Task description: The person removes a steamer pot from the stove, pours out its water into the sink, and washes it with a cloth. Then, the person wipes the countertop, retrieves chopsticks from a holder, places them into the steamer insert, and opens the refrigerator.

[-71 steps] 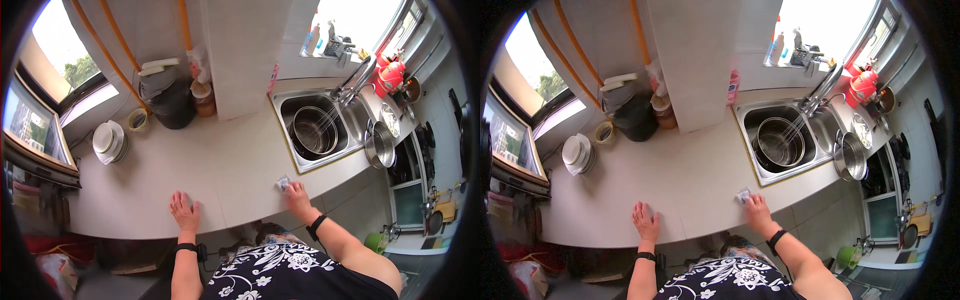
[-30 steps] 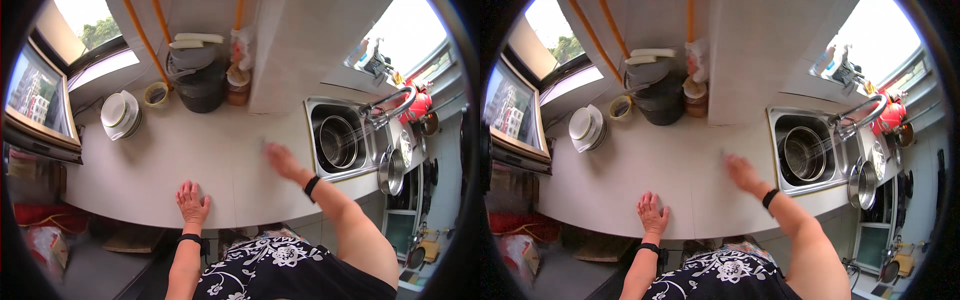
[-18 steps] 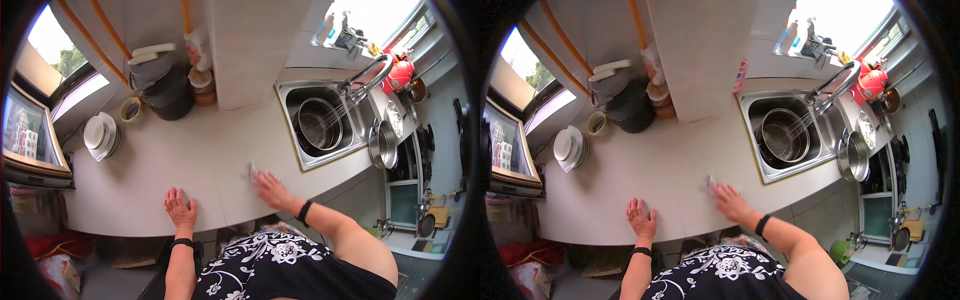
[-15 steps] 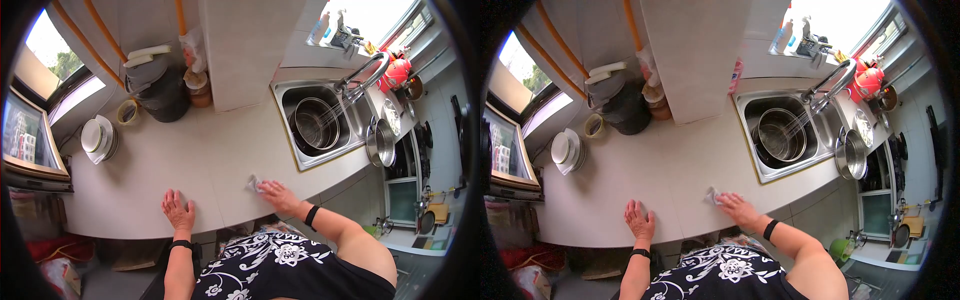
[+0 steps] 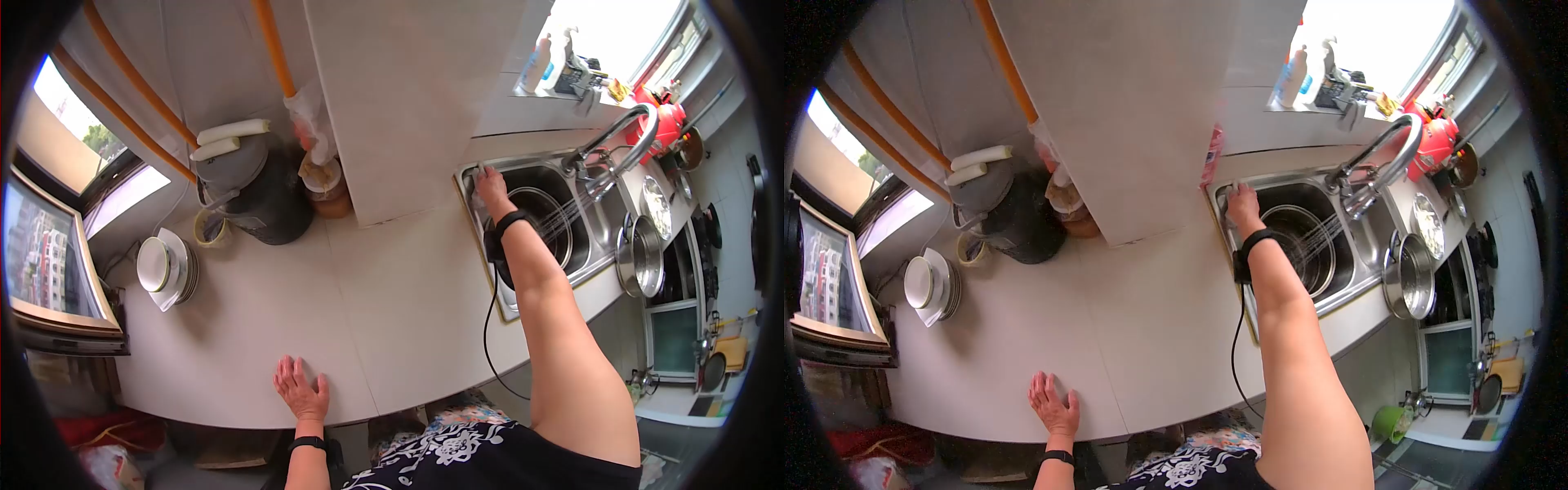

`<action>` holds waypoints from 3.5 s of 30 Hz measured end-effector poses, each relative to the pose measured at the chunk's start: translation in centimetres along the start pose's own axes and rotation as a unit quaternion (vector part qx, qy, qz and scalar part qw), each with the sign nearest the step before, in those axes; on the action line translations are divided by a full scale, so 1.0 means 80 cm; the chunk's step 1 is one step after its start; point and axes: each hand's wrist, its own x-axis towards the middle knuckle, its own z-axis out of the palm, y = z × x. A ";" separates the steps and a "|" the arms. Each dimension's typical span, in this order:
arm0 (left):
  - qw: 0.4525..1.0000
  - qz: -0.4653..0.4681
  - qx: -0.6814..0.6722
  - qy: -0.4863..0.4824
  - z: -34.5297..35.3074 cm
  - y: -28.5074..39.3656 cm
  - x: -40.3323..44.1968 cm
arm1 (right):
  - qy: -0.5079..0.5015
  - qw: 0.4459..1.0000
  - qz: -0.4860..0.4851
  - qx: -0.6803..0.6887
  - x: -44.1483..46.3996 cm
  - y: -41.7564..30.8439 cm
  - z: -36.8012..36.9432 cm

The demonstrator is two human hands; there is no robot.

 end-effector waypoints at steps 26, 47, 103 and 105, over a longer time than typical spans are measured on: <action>0.999 0.032 0.032 0.027 0.028 -0.004 -0.027 | -0.092 0.936 -0.340 -0.010 -0.525 0.085 -0.219; 0.996 -0.048 0.064 0.031 0.039 0.021 -0.044 | 0.048 0.966 -0.084 -0.241 -0.238 0.330 -0.270; 0.987 -0.126 -0.057 0.081 -0.070 -0.351 -0.080 | -0.140 0.930 -0.341 -0.009 -0.511 -0.254 0.053; 0.985 -0.132 -0.057 0.099 -0.071 -0.362 -0.066 | -0.123 0.945 -0.303 -0.011 -0.492 -0.284 0.067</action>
